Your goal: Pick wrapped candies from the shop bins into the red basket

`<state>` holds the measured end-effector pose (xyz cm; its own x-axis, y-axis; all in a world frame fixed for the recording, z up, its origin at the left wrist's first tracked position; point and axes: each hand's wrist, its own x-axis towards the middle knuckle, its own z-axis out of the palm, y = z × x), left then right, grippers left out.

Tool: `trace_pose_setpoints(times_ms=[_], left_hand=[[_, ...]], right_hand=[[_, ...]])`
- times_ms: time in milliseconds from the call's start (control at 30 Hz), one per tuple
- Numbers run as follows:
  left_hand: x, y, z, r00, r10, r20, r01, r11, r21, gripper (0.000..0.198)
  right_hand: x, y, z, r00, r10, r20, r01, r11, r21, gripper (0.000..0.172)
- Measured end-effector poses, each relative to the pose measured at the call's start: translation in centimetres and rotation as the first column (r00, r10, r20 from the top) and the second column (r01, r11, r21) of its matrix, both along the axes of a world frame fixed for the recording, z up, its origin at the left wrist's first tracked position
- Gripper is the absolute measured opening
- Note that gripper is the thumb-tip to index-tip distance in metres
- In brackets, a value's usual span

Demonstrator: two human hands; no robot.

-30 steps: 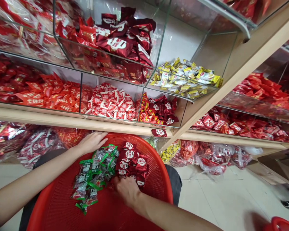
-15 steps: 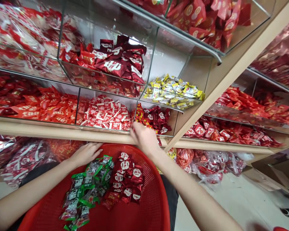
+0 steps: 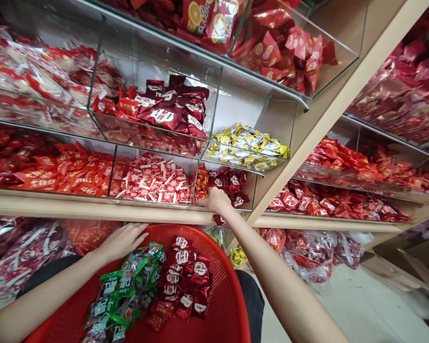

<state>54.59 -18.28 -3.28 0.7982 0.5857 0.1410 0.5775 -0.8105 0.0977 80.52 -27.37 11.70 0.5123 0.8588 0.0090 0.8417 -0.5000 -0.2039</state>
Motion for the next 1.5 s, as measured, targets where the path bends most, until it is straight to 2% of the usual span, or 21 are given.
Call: trace_pose_setpoints(times_ms=[133,300,633,900,1067,1500], left_hand=[[0.0,0.1,-0.1,1.000,-0.016,0.017,0.016,1.000,-0.011,0.042],[0.1,0.1,-0.3,1.000,-0.001,0.019,0.001,1.000,-0.024,0.043],[0.0,-0.1,0.1,0.999,-0.016,0.039,0.017,1.000,-0.026,0.042],[0.1,0.0,0.0,0.999,-0.021,0.029,0.021,1.000,0.004,0.041],[0.1,0.0,0.0,1.000,-0.008,0.019,0.008,1.000,0.002,0.041],[0.0,0.3,-0.7,0.997,-0.009,0.080,0.012,0.999,-0.041,0.040]], right_hand=[[0.4,-0.2,-0.3,0.999,-0.033,0.012,0.031,0.996,0.083,0.034],[-0.1,-0.2,-0.6,1.000,-0.012,0.024,0.008,0.985,0.171,0.030],[-0.1,0.1,-0.6,0.994,-0.031,0.108,0.015,0.990,0.141,0.033],[-0.8,0.0,-0.5,0.984,0.037,0.177,-0.054,0.994,0.092,0.022],[-0.2,-0.1,-0.1,0.969,0.008,0.249,-0.045,0.989,0.144,0.023],[-0.7,0.5,-1.2,0.992,0.050,0.114,-0.062,0.992,0.106,0.022]])
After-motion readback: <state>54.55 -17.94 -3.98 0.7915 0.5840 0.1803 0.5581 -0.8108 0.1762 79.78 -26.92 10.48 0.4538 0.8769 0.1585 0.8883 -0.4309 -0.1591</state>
